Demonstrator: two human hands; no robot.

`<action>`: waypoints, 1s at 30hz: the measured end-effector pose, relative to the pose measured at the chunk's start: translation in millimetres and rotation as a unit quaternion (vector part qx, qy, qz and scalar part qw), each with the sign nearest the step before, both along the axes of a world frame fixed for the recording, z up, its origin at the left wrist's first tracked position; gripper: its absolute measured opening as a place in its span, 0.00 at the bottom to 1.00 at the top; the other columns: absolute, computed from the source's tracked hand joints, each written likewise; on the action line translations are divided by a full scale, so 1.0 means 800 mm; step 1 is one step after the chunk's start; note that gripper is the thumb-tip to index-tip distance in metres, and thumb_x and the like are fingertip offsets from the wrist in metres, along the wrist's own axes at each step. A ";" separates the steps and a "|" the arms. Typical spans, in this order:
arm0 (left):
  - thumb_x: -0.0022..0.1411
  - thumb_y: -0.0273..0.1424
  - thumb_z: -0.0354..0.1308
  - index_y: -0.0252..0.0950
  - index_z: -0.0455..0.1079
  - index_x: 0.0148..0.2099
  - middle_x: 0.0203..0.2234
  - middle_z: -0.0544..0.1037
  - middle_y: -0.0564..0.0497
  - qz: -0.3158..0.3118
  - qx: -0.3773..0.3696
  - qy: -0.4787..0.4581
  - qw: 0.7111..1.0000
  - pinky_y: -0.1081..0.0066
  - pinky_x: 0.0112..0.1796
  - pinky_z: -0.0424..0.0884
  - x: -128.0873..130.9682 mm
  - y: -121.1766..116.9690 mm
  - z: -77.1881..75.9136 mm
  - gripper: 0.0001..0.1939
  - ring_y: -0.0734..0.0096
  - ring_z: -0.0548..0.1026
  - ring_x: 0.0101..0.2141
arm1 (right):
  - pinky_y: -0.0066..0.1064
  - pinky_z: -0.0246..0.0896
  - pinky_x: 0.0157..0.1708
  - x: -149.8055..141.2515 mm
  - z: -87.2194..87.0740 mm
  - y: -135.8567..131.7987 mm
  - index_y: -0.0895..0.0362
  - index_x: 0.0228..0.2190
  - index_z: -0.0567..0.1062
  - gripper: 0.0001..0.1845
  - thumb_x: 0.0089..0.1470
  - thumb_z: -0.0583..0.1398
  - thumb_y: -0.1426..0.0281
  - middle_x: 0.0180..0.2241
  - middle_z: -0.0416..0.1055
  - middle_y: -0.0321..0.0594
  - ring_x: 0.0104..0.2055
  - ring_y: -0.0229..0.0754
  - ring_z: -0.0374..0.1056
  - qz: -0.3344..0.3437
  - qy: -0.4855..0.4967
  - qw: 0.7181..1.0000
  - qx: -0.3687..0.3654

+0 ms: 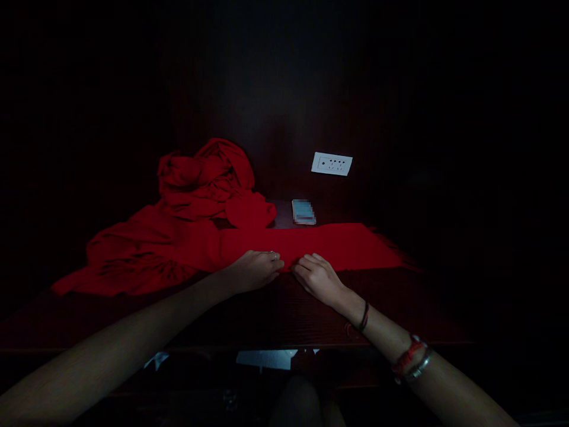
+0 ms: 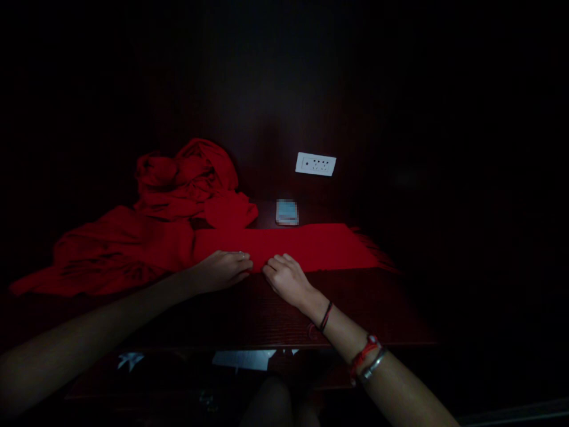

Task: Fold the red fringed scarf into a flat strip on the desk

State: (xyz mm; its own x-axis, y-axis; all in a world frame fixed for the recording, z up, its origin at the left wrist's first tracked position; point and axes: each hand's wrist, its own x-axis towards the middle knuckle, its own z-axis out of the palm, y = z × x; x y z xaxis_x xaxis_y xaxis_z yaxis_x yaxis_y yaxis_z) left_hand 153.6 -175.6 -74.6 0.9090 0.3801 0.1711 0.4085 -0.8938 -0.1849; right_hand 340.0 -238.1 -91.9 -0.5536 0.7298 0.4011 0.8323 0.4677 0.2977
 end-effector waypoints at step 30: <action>0.53 0.24 0.47 0.34 0.64 0.31 0.26 0.68 0.50 0.015 -0.072 0.068 0.995 0.75 0.27 0.59 -0.033 0.018 0.027 0.05 0.73 0.66 0.27 | 0.30 0.45 0.33 -0.029 0.002 0.004 0.58 0.29 0.69 0.09 0.53 0.51 0.69 0.27 0.66 0.39 0.31 0.38 0.57 -0.004 0.020 1.000 -0.005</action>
State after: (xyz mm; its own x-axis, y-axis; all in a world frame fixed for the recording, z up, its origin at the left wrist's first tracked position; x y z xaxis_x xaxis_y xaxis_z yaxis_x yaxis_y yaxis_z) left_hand 127.2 -161.2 -53.3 0.9083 0.4182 -0.0105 0.4146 -0.9032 -0.1111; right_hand 316.6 -234.9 -90.7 -0.5318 0.7385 0.4146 0.8469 0.4639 0.2600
